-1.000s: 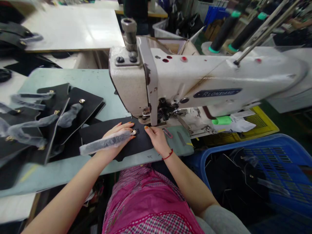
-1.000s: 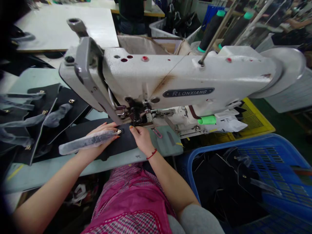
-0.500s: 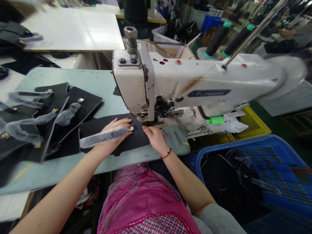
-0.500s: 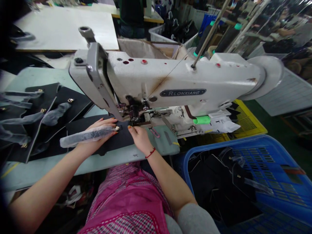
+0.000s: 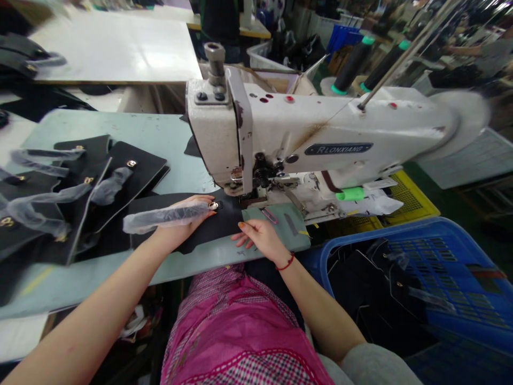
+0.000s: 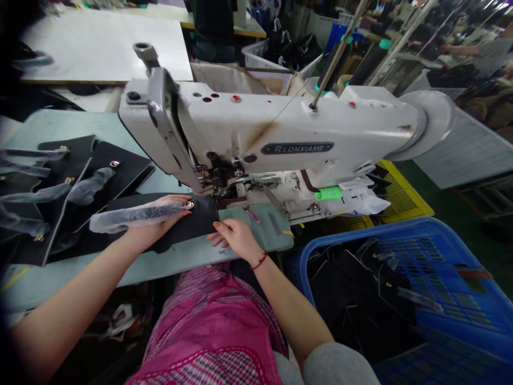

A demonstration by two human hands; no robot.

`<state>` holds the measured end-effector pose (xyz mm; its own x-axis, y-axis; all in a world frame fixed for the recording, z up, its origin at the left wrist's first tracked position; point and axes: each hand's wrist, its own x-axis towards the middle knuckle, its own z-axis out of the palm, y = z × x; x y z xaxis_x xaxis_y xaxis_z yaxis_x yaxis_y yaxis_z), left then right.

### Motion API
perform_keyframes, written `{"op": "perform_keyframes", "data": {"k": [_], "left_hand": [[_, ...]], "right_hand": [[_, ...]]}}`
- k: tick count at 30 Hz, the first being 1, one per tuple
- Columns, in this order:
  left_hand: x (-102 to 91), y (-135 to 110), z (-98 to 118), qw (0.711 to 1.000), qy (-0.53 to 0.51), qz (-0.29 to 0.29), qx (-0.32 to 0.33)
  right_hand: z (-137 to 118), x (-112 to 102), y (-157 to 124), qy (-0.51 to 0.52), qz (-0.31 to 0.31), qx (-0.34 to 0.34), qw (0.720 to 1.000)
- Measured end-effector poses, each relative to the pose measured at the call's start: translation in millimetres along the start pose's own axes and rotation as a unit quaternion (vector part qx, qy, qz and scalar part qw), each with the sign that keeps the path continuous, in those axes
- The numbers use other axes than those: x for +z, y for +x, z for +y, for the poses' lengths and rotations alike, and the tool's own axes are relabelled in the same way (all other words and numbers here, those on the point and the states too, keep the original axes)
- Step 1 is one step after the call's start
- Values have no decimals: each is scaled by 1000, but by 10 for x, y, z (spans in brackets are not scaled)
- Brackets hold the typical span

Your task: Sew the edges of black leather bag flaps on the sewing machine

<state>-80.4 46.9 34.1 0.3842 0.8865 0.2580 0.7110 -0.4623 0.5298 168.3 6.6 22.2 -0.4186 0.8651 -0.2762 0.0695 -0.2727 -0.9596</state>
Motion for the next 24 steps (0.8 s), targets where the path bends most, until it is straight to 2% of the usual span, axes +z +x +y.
{"op": "perform_keyframes", "data": {"k": [11,17,20,24], "left_hand": [[-20,9,-17,996,72,3,45],[-8,27,-18,997,62,-3,36],[67,33,-97,995,79,-10,52],[141,1,-195,989,123,-20,75]], "right_hand": [[-4,-22,22,49,-24,27,998],[115,53,37,11,25,-9,1000],[194,84,46,-15,55,-32,998],[239,84,51,-23,65,-41,997]]}}
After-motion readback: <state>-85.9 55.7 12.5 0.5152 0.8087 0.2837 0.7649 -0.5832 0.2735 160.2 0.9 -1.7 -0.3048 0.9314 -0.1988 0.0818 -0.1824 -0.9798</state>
